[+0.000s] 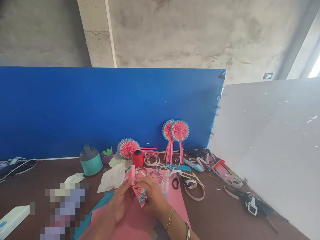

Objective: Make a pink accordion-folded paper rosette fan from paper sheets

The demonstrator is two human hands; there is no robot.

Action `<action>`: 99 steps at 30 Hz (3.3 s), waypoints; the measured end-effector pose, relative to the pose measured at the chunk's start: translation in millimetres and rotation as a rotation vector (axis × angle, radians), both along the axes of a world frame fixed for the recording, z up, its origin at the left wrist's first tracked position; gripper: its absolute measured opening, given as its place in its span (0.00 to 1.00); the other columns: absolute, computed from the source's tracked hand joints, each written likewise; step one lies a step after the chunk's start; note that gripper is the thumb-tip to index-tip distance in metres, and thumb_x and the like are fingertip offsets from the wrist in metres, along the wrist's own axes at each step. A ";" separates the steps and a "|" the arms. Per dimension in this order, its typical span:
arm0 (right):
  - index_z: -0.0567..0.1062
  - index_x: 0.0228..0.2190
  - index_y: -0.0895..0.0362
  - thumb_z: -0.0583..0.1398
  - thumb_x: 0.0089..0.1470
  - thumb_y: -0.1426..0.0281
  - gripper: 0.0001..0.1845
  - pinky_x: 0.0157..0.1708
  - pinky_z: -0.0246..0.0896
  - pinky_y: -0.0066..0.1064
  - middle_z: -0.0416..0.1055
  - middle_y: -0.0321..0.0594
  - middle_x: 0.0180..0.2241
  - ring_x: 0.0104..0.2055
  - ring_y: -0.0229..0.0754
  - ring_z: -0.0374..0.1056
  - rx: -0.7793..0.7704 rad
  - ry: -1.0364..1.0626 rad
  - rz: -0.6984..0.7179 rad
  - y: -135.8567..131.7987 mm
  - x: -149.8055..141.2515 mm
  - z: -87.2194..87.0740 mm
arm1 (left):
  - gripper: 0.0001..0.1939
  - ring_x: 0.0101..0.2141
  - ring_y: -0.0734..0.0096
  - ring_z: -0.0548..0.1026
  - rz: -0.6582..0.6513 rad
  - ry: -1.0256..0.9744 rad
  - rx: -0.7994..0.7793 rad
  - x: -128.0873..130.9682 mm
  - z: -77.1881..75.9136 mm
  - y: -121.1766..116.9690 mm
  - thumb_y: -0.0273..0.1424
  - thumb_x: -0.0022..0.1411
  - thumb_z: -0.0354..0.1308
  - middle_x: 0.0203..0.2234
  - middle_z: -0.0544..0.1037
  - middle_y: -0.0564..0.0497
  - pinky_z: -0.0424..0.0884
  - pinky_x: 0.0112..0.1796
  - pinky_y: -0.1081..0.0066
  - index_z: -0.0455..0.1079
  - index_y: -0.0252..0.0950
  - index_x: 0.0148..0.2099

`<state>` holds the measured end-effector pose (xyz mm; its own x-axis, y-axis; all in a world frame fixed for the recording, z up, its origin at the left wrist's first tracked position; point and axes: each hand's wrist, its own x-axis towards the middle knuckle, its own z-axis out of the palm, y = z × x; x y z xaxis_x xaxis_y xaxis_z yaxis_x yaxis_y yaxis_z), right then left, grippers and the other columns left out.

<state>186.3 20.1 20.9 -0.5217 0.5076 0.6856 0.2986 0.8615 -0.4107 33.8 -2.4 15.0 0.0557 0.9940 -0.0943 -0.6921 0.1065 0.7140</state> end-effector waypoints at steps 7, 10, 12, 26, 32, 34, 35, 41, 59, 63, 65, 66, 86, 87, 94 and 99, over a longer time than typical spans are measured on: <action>0.74 0.39 0.52 0.55 0.50 0.75 0.15 0.37 0.62 0.35 0.71 0.42 0.35 0.37 0.44 0.67 -0.070 0.084 0.011 -4.0 1.0 8.0 | 0.15 0.35 0.71 0.74 -0.075 0.136 0.073 -2.2 8.9 -2.0 0.39 0.53 0.64 0.35 0.78 0.49 0.68 0.39 0.71 0.73 0.37 0.41; 0.75 0.37 0.53 0.56 0.50 0.74 0.12 0.38 0.63 0.35 0.71 0.42 0.35 0.37 0.44 0.67 -0.128 0.122 0.026 -5.3 0.5 8.7 | 0.17 0.29 0.73 0.74 -0.042 0.212 0.010 -2.4 4.0 1.7 0.40 0.48 0.68 0.29 0.77 0.50 0.68 0.34 0.72 0.73 0.34 0.36; 0.75 0.35 0.54 0.57 0.50 0.73 0.10 0.39 0.64 0.35 0.70 0.43 0.35 0.37 0.44 0.67 -0.187 0.161 0.025 -5.3 -0.4 7.2 | 0.20 0.25 0.74 0.73 0.033 0.253 -0.028 -1.8 -0.5 5.0 0.42 0.42 0.70 0.24 0.76 0.53 0.67 0.31 0.73 0.71 0.34 0.32; 0.77 0.32 0.55 0.59 0.56 0.61 0.12 0.39 0.68 0.34 0.73 0.42 0.32 0.36 0.43 0.69 -0.360 0.373 -0.076 2.8 -4.9 -6.1 | 0.20 0.42 0.57 0.75 0.055 0.711 0.313 3.6 5.9 -3.4 0.38 0.53 0.61 0.41 0.80 0.45 0.68 0.47 0.63 0.74 0.37 0.48; 0.77 0.31 0.55 0.58 0.56 0.60 0.12 0.40 0.68 0.34 0.73 0.43 0.34 0.37 0.44 0.69 -0.376 0.355 -0.036 0.3 -5.8 -3.6 | 0.14 0.37 0.61 0.75 0.139 1.054 0.416 -1.5 11.2 -6.2 0.39 0.60 0.53 0.35 0.80 0.48 0.68 0.40 0.70 0.76 0.38 0.41; 0.77 0.31 0.55 0.58 0.57 0.60 0.13 0.40 0.68 0.34 0.74 0.43 0.34 0.37 0.44 0.69 -0.373 0.345 -0.041 -0.2 -5.8 -2.0 | 0.15 0.33 0.63 0.74 0.169 1.133 0.428 -2.8 10.8 -6.4 0.40 0.61 0.52 0.30 0.79 0.48 0.67 0.37 0.71 0.76 0.38 0.36; 0.77 0.31 0.55 0.58 0.57 0.60 0.13 0.41 0.68 0.35 0.74 0.42 0.34 0.37 0.44 0.69 -0.373 0.340 -0.041 -0.3 -5.8 -1.4 | 0.15 0.31 0.64 0.73 0.184 1.159 0.429 -3.2 9.6 -6.3 0.40 0.61 0.51 0.28 0.78 0.48 0.66 0.35 0.72 0.76 0.38 0.35; 0.76 0.30 0.55 0.58 0.57 0.62 0.11 0.39 0.67 0.33 0.74 0.41 0.31 0.35 0.43 0.69 -0.370 0.338 -0.026 -0.4 -6.3 -0.1 | 0.15 0.29 0.65 0.73 0.234 1.214 0.424 -0.7 -0.5 -4.4 0.39 0.63 0.50 0.25 0.77 0.49 0.64 0.32 0.73 0.74 0.38 0.32; 0.69 0.28 0.55 0.59 0.51 0.66 0.05 0.27 0.56 0.28 0.67 0.34 0.25 0.27 0.39 0.59 -0.246 0.362 -0.265 -1.2 1.8 3.6 | 0.16 0.34 0.64 0.79 0.307 1.223 0.396 -4.4 -6.4 -3.4 0.40 0.64 0.48 0.31 0.82 0.48 0.70 0.38 0.69 0.74 0.38 0.40; 0.69 0.28 0.55 0.59 0.51 0.65 0.07 0.27 0.55 0.28 0.67 0.36 0.25 0.27 0.39 0.59 -0.252 0.355 -0.284 1.3 2.6 -0.5 | 0.16 0.34 0.63 0.79 0.318 1.201 0.394 -3.8 -6.9 -3.4 0.40 0.64 0.49 0.31 0.82 0.48 0.71 0.38 0.69 0.74 0.38 0.41; 0.69 0.28 0.55 0.59 0.51 0.64 0.08 0.27 0.55 0.28 0.66 0.36 0.25 0.27 0.39 0.58 -0.247 0.340 -0.300 2.6 2.9 -2.2 | 0.16 0.35 0.62 0.79 0.318 1.182 0.393 -3.5 -7.4 -2.9 0.40 0.63 0.49 0.31 0.82 0.48 0.71 0.38 0.68 0.74 0.38 0.42; 0.69 0.27 0.55 0.59 0.51 0.64 0.08 0.26 0.55 0.28 0.66 0.36 0.25 0.27 0.39 0.58 -0.245 0.334 -0.309 3.2 3.1 -2.9 | 0.16 0.35 0.62 0.79 0.316 1.177 0.394 -3.4 -7.8 -2.6 0.40 0.63 0.49 0.31 0.82 0.48 0.71 0.38 0.68 0.74 0.38 0.42; 0.69 0.27 0.56 0.61 0.49 0.60 0.12 0.28 0.57 0.31 0.67 0.38 0.26 0.28 0.41 0.61 -0.223 0.276 -0.392 3.1 2.0 -1.5 | 0.20 0.37 0.61 0.80 0.338 1.066 0.325 -2.6 -10.5 -2.4 0.43 0.64 0.48 0.35 0.82 0.45 0.73 0.40 0.67 0.72 0.36 0.47; 0.71 0.30 0.56 0.62 0.47 0.60 0.13 0.31 0.59 0.32 0.69 0.39 0.28 0.30 0.42 0.62 -0.279 0.276 -0.365 2.6 2.7 -0.3 | 0.20 0.37 0.61 0.80 0.348 1.063 0.323 -3.4 -10.6 -2.2 0.43 0.63 0.49 0.35 0.82 0.46 0.73 0.40 0.67 0.72 0.36 0.47; 0.73 0.46 0.53 0.60 0.49 0.51 0.26 0.46 0.60 0.36 0.71 0.43 0.44 0.45 0.47 0.65 -0.843 0.511 0.155 -0.9 4.4 11.5 | 0.19 0.37 0.61 0.80 0.384 1.191 0.365 -8.9 -9.9 -0.9 0.42 0.64 0.48 0.34 0.82 0.46 0.73 0.40 0.67 0.73 0.37 0.46; 0.78 0.33 0.54 0.64 0.46 0.52 0.19 0.46 0.61 0.37 0.74 0.43 0.37 0.44 0.49 0.67 -0.948 0.708 -0.052 4.6 3.9 9.4 | 0.17 0.39 0.58 0.79 0.388 1.228 0.394 -9.1 -14.8 3.1 0.40 0.60 0.52 0.37 0.82 0.45 0.73 0.43 0.63 0.75 0.39 0.45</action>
<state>190.2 24.7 30.3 -0.1410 0.9782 0.1522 -0.2260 0.1178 -0.9670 24.6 0.8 0.2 -0.1470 0.8984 0.4139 0.4743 -0.3032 0.8265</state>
